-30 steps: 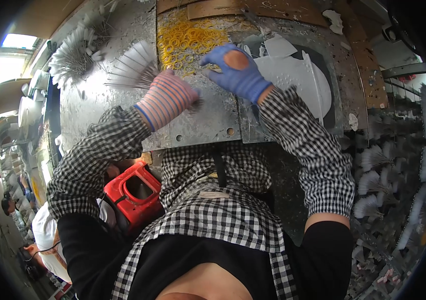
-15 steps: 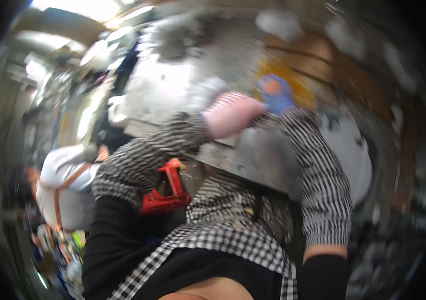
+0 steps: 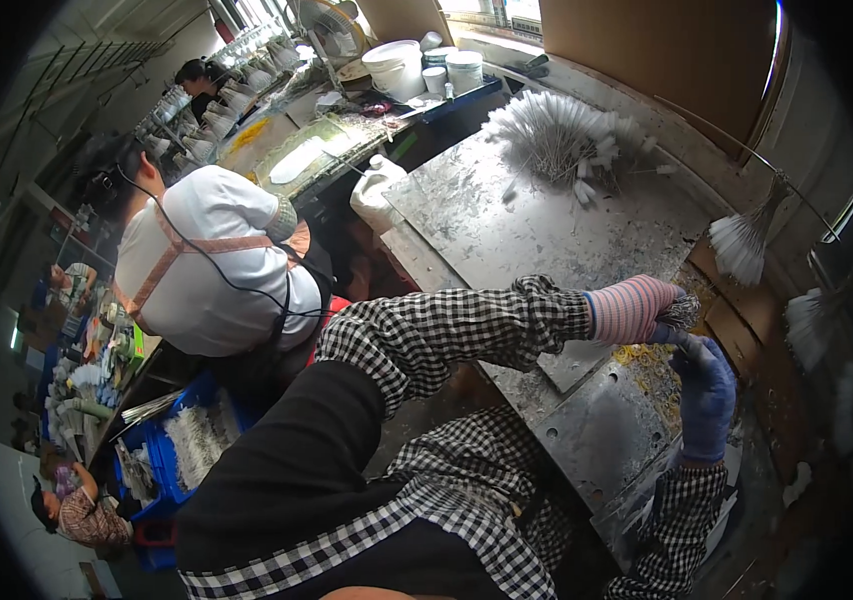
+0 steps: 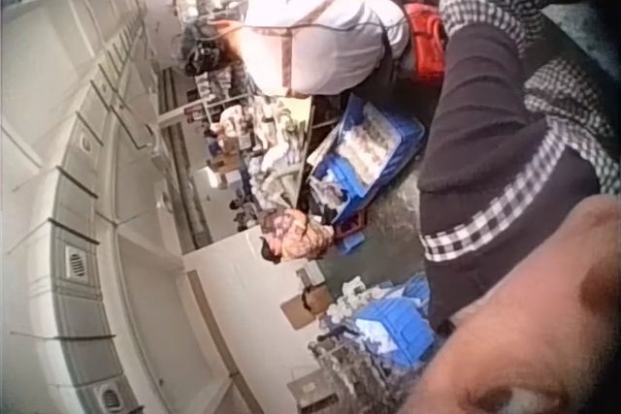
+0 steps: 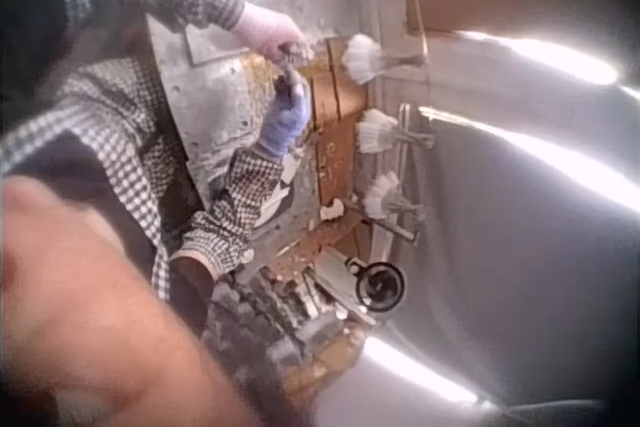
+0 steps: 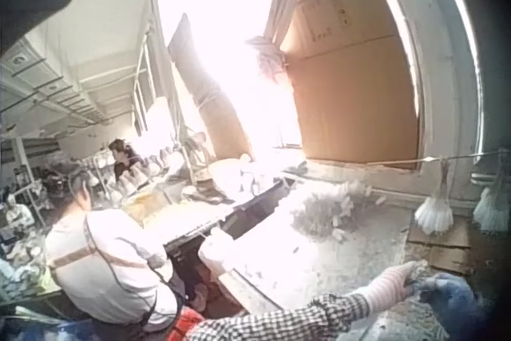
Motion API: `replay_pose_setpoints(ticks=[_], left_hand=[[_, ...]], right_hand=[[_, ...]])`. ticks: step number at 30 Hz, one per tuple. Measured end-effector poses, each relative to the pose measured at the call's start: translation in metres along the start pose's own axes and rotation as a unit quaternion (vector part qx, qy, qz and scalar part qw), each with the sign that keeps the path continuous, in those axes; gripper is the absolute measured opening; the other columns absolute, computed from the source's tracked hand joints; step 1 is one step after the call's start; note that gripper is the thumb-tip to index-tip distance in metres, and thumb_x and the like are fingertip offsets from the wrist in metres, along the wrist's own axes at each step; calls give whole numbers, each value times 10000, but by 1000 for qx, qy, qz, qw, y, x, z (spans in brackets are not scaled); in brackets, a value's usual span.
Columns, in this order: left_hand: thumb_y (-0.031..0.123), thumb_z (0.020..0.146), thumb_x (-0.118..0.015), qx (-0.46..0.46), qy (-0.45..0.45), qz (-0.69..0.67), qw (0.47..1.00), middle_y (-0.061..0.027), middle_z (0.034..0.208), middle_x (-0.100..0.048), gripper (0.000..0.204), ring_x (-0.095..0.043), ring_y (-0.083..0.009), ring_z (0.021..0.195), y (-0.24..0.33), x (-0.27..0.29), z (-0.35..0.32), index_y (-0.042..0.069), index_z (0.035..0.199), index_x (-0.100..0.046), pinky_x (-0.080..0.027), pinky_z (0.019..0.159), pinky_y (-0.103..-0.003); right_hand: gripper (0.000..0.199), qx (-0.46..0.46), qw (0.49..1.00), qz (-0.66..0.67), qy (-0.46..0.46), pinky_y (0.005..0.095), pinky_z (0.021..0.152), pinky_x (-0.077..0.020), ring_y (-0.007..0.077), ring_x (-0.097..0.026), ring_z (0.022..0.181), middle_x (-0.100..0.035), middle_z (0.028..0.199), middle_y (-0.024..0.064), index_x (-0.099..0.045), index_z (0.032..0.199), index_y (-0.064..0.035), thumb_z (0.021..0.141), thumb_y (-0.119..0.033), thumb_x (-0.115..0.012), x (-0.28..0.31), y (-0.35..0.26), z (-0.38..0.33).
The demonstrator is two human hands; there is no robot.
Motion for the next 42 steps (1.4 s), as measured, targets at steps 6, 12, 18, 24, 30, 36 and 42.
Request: replay_pose_setpoints(ticks=[6, 12, 18, 24, 30, 36, 42], left_hand=[[241, 898, -761, -34, 13, -97, 995, -65, 782, -643, 263, -501, -127, 706, 16, 6, -3, 48, 1001, -616, -498, 695, -322], [219, 925, -724, 45, -70, -160, 984, -71, 760, -640, 209, -507, -132, 702, 30, -7, -13, 44, 975, -620, -496, 694, -328], [155, 863, -675, -114, -119, 89, 982, -127, 866, -693, 147, -676, -336, 836, 50, -55, -22, 46, 957, -643, -544, 753, -400], [229, 835, -719, -148, -177, 268, 935, -106, 819, -692, 140, -669, -367, 807, 65, -91, -35, 125, 925, -688, -556, 728, -399], [240, 906, -723, -60, -118, -185, 974, -67, 724, -689, 166, -670, -199, 652, 59, -66, -31, 81, 935, -685, -515, 592, -341], [213, 900, -730, -225, -75, -225, 945, -83, 913, -710, 282, -654, -109, 832, 75, -69, -33, 11, 1075, -638, -561, 724, -292], [325, 793, -795, -163, -90, -128, 974, -121, 1065, -626, 471, -618, -239, 955, 97, -58, -51, 66, 1136, -604, -544, 820, -397]], right_hand=[[326, 131, 984, -5, -122, 338, 859, -514, 185, -650, 977, -678, 1195, 160, -642, 1210, 38, 1007, -143, -461, -46, -57, -33], [519, 73, 976, -182, 99, 309, 848, -522, 145, -656, 983, -657, 1299, 142, -556, 1405, -14, 929, -157, -703, 3, -51, -40], [799, 207, 904, -375, 4, 401, 1125, -400, 247, -531, 1297, -546, 1419, 133, -466, 1474, -21, 809, -252, -846, -71, -58, -49], [607, -11, 954, -253, 158, 276, 813, -550, 146, -637, 1011, -650, 1144, 104, -552, 1386, 5, 906, -292, -777, 116, 7, -6], [537, 94, 992, 78, 22, 318, 919, -542, 210, -644, 1143, -638, 1323, 148, -579, 1346, 49, 977, -330, -678, 45, -30, -34], [457, 283, 819, -479, -142, 365, 795, -490, 243, -616, 955, -651, 1084, 122, -671, 1222, -4, 791, -109, -780, -92, -102, -66], [190, 404, 700, -581, -91, 376, 677, -462, 288, -576, 773, -572, 857, 114, -632, 1036, 12, 848, 11, -661, -109, -111, -90]])
Point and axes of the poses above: each hand's wrist, its own z-axis towards the middle knuckle, its own x-axis out of the back of the hand, y = z × x, the point moved 8 cm from there along z, towards the middle knuckle
